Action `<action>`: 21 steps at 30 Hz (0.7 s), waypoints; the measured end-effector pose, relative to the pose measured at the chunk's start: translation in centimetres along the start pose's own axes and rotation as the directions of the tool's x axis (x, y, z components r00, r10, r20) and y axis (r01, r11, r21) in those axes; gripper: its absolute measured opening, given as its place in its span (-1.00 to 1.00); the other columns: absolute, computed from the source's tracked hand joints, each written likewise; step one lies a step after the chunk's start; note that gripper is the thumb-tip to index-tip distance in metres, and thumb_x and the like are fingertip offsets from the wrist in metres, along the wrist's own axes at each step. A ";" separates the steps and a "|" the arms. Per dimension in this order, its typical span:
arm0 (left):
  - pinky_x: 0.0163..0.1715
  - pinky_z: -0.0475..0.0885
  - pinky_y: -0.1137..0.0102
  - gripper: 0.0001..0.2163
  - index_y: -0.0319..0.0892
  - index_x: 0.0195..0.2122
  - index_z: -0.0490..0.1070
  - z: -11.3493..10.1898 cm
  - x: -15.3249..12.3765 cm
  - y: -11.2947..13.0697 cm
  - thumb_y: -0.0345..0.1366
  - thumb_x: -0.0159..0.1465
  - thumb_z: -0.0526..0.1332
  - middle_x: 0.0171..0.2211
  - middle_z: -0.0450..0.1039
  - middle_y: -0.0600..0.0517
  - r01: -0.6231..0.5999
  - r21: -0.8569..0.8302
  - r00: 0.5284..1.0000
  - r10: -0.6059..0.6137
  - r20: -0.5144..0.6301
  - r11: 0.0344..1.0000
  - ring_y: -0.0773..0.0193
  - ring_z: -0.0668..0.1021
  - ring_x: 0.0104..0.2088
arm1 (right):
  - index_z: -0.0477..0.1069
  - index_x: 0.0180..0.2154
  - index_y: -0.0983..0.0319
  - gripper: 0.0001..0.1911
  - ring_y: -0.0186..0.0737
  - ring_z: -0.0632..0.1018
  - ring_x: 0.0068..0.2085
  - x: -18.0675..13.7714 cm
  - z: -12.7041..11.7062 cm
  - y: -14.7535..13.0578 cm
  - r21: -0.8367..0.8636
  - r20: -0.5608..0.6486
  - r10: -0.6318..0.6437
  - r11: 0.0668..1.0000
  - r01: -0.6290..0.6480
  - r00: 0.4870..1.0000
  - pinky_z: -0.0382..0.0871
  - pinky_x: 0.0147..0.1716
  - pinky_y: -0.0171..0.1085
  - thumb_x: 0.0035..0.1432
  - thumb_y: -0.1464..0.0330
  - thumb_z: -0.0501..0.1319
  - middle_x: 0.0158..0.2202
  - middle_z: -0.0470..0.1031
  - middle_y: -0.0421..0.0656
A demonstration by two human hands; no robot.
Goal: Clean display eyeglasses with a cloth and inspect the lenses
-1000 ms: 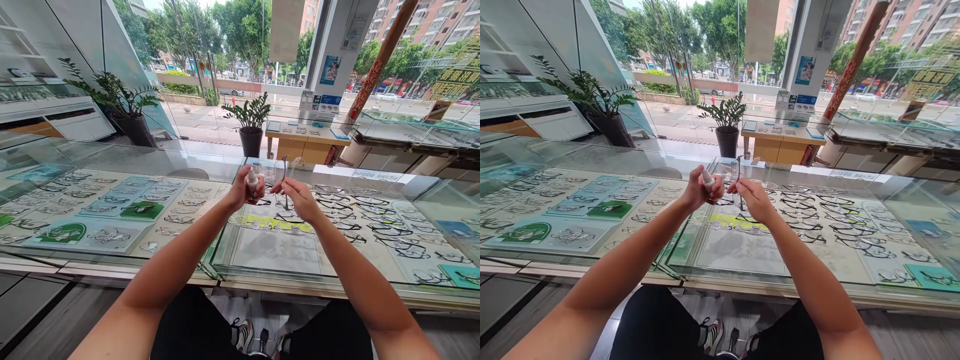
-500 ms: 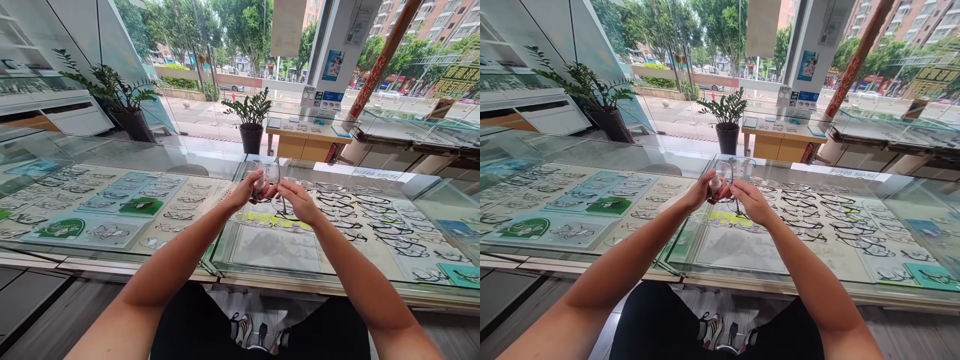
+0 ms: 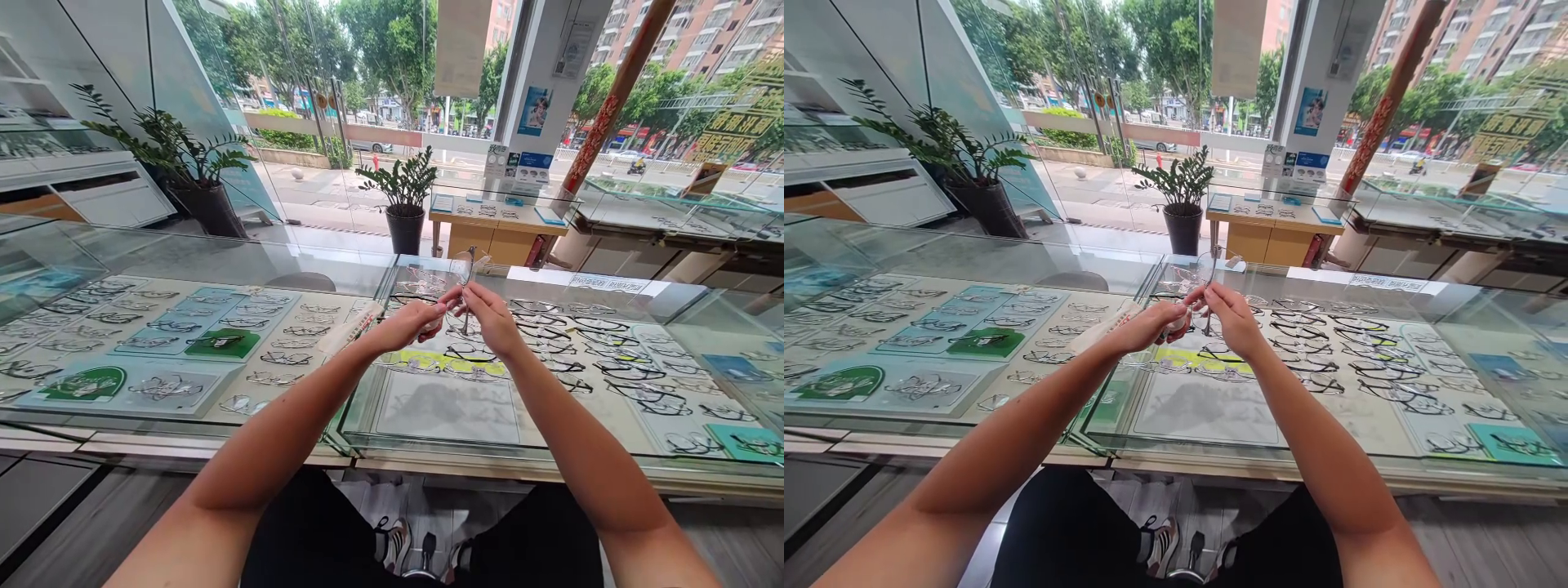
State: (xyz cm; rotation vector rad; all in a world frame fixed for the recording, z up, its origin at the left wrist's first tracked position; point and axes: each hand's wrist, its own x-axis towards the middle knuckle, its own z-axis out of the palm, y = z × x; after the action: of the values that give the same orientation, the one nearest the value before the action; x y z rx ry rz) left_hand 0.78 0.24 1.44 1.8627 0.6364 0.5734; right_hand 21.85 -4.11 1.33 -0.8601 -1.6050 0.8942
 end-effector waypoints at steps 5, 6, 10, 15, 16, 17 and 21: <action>-0.62 0.19 0.41 -0.29 -0.12 -0.52 0.37 -0.4 0.1 -0.2 0.50 0.30 0.13 -0.56 0.29 0.01 0.025 -0.137 0.998 -0.034 -0.062 0.990 0.30 0.32 -0.55 | 0.65 -0.15 0.13 -0.51 -0.08 0.58 -0.11 -0.1 -0.1 0.0 -0.002 0.009 -0.013 1.000 0.013 1.000 0.48 0.04 -0.08 0.50 -0.09 0.17 -0.14 0.69 -0.10; -0.59 0.27 0.40 -0.28 -0.13 -0.50 0.39 -0.8 0.3 -0.4 0.53 0.27 0.14 -0.54 0.31 0.01 -0.001 -0.177 0.993 -0.019 -0.113 0.984 0.28 0.35 -0.53 | 0.65 -0.14 0.13 -0.51 -0.07 0.59 -0.09 -0.1 -0.2 0.0 0.002 0.007 -0.011 1.000 0.011 1.000 0.48 0.06 -0.08 0.51 -0.08 0.16 -0.11 0.69 -0.09; -0.34 0.56 0.29 -0.41 -0.10 -0.42 0.39 -4.3 1.2 -2.0 0.39 0.28 0.26 -0.41 0.39 -0.01 -0.155 -0.276 0.884 0.008 -0.468 0.949 0.19 0.50 -0.36 | 0.65 -0.12 0.11 -0.55 -0.04 0.61 -0.05 -0.1 -0.6 0.2 0.005 -0.020 -0.006 1.000 0.006 1.000 0.50 0.09 -0.06 0.53 -0.04 0.14 -0.03 0.71 -0.08; -0.12 0.51 0.26 -0.84 -0.09 -0.19 0.39 -10.5 1.8 -6.1 -0.34 0.23 0.32 -0.26 0.49 0.00 -0.020 -0.154 0.472 -0.127 -0.873 0.988 0.19 0.50 -0.26 | 0.65 -0.12 0.09 -0.61 -0.02 0.63 -0.04 0.0 -1.1 0.4 0.046 -0.037 -0.026 0.999 0.028 0.999 0.50 0.16 0.00 0.54 0.02 0.16 0.00 0.73 -0.08; -0.07 0.50 0.24 -0.79 -0.08 -0.16 0.36 -11.6 1.7 -7.0 -0.42 0.21 0.30 -0.23 0.50 0.00 0.038 -0.146 0.403 -0.149 -0.903 0.989 0.18 0.50 -0.24 | 0.65 -0.12 0.09 -0.61 -0.01 0.63 -0.03 0.0 -1.1 0.5 0.050 -0.039 -0.023 0.998 0.025 0.999 0.50 0.17 0.00 0.53 0.01 0.17 0.00 0.74 -0.08; -0.03 0.50 0.23 -0.74 -0.07 -0.14 0.34 -12.5 1.5 -8.0 -0.47 0.19 0.29 -0.20 0.53 0.00 0.090 -0.144 0.357 -0.167 -0.919 0.985 0.18 0.51 -0.21 | 0.66 -0.11 0.10 -0.61 -0.01 0.63 -0.02 0.0 -1.2 0.6 0.053 -0.042 -0.016 0.998 0.019 0.999 0.50 0.17 0.00 0.53 0.00 0.18 0.00 0.74 -0.08; -0.06 0.49 0.25 -0.69 -0.07 -0.13 0.32 -14.9 0.7 -11.2 -0.49 0.16 0.32 -0.15 0.51 -0.02 0.197 -0.140 0.305 -0.196 -0.932 0.970 0.17 0.52 -0.17 | 0.68 -0.12 0.10 -0.61 -0.05 0.62 -0.03 0.1 -1.3 0.8 0.078 -0.047 0.000 0.997 0.003 0.999 0.49 0.10 -0.06 0.51 -0.01 0.23 -0.02 0.75 -0.09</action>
State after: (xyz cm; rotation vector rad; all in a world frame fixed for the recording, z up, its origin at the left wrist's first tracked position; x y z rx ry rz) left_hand -10.15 14.46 -3.76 1.2173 1.6187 1.5369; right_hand 23.15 -3.54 0.86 -0.8191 -1.5200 0.9231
